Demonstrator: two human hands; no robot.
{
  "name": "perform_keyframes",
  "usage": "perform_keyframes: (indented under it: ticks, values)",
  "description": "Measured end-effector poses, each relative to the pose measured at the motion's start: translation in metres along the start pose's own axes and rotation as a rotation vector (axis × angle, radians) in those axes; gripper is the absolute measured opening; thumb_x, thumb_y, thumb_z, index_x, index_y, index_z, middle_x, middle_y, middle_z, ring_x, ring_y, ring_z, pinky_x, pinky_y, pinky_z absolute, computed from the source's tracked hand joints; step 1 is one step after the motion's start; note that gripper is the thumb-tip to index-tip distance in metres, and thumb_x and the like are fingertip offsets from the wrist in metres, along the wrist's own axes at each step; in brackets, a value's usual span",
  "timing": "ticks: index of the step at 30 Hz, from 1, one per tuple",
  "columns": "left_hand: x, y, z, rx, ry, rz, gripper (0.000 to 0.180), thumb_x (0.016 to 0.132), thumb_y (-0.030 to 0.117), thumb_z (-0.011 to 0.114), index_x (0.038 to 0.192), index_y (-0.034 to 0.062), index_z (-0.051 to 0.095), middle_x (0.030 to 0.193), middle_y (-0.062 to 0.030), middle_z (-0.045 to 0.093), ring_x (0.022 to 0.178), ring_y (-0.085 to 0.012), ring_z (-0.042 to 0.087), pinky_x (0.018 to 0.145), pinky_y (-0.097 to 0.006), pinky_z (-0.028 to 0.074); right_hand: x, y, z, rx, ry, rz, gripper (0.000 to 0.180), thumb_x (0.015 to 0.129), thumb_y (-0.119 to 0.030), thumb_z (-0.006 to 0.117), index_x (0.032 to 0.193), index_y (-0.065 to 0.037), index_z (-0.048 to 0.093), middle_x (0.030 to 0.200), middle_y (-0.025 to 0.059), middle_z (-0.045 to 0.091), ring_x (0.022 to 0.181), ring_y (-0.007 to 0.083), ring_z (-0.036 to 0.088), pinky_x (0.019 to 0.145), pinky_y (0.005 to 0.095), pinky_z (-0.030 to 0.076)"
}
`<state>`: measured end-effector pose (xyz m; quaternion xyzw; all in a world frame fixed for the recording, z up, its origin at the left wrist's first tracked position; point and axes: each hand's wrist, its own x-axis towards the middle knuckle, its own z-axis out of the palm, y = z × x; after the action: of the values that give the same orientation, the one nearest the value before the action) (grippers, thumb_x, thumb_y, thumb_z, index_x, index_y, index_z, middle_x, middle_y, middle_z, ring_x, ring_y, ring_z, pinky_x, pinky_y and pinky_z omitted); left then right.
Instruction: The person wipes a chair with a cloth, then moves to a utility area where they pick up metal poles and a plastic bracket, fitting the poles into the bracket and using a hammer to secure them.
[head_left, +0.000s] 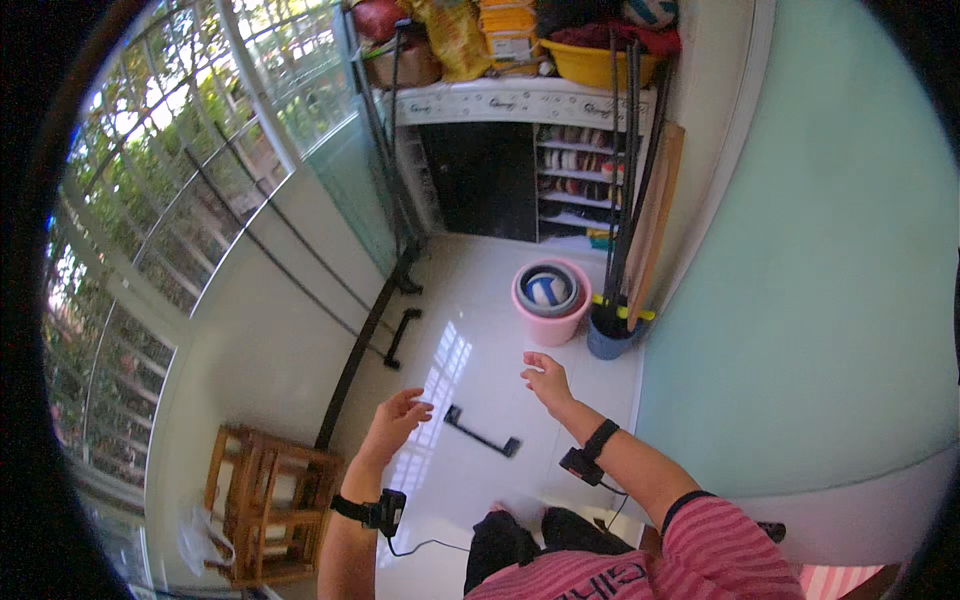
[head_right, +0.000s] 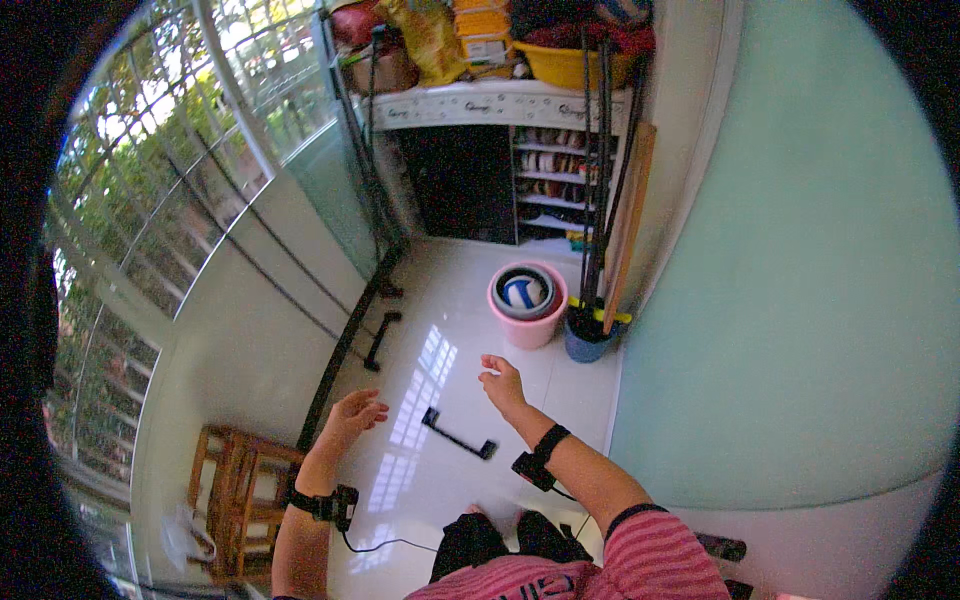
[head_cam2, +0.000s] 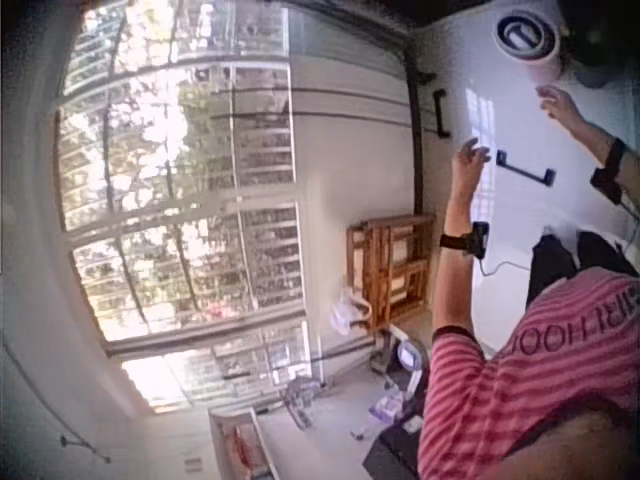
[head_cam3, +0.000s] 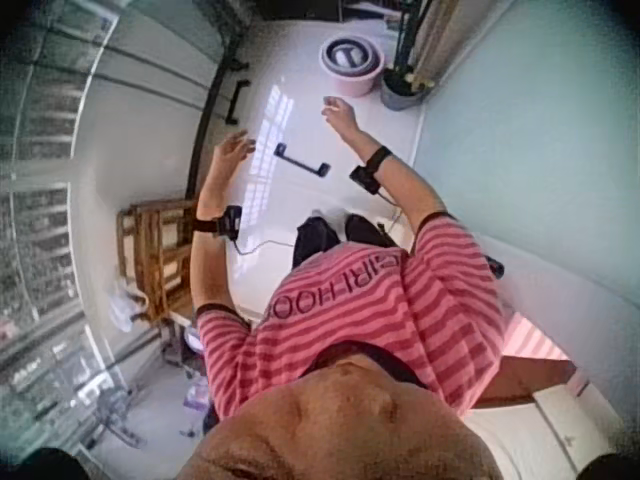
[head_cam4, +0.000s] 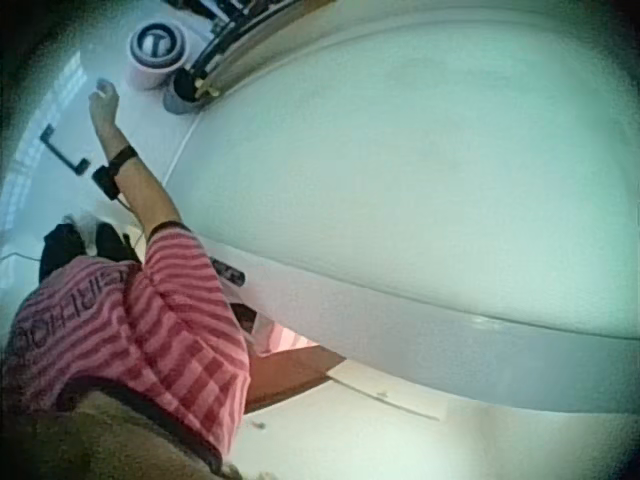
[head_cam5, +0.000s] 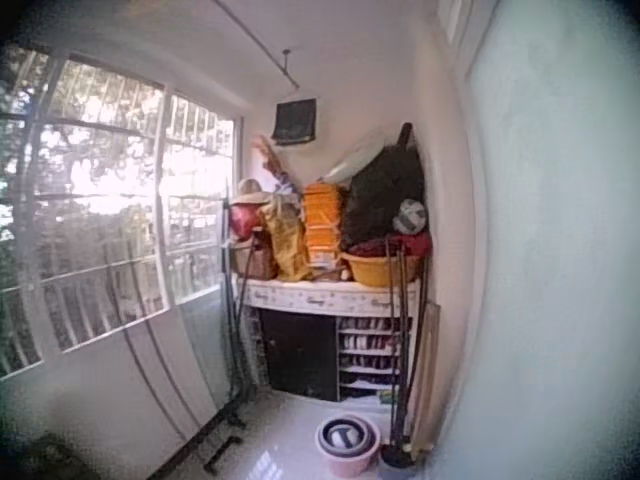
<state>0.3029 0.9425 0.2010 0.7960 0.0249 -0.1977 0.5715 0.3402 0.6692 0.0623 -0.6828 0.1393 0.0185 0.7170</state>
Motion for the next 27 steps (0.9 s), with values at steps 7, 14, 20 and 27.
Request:
perform_keyframes:
  ticks: [7, 14, 20, 27]
  values:
    - [0.127, 0.065, -0.029, 0.108, -0.198, 0.093, 0.046, 0.089, 0.017, 0.054, 0.127, -0.0042, 0.041, 0.106, -0.0169, 0.061, 0.095, -0.0216, 0.060, 0.079, -0.032, 0.048, 0.101, -0.071, -0.038, 0.157, 0.245, -0.119, 0.025, 0.075, -0.002, 0.058, 0.100, -0.007, 0.056, 0.086, 0.0011, 0.058, 0.070, 0.0103, 0.056, 0.053, 0.0223, 0.046]
    - [0.231, 0.141, -0.047, 0.145, -0.350, 0.251, 0.050, 0.088, 0.019, 0.054, 0.128, -0.0062, 0.038, 0.102, -0.0154, 0.062, 0.092, -0.0214, 0.061, 0.076, -0.031, 0.047, 0.167, -0.170, -0.080, 0.318, 0.472, -0.135, 0.032, 0.080, -0.003, 0.052, 0.112, -0.010, 0.052, 0.093, -0.0003, 0.055, 0.076, 0.0105, 0.057, 0.059, 0.0226, 0.046]
    - [0.304, 0.190, -0.031, 0.177, -0.457, 0.317, 0.051, 0.088, 0.020, 0.055, 0.129, -0.0048, 0.037, 0.101, -0.0143, 0.063, 0.089, -0.0211, 0.061, 0.074, -0.030, 0.047, 0.234, -0.238, -0.131, 0.227, 0.575, -0.247, 0.034, 0.081, -0.004, 0.052, 0.115, -0.011, 0.050, 0.098, -0.0007, 0.054, 0.079, 0.0117, 0.057, 0.062, 0.0243, 0.045]
    - [0.412, 0.254, -0.005, 0.158, -0.492, 0.407, 0.050, 0.087, 0.013, 0.056, 0.129, -0.0062, 0.036, 0.100, -0.0158, 0.063, 0.090, -0.0214, 0.062, 0.074, -0.030, 0.049, 0.338, -0.323, -0.192, 0.118, 0.593, -0.400, 0.041, 0.082, -0.005, 0.052, 0.122, -0.008, 0.047, 0.105, 0.0027, 0.055, 0.084, 0.0131, 0.058, 0.065, 0.0252, 0.046]
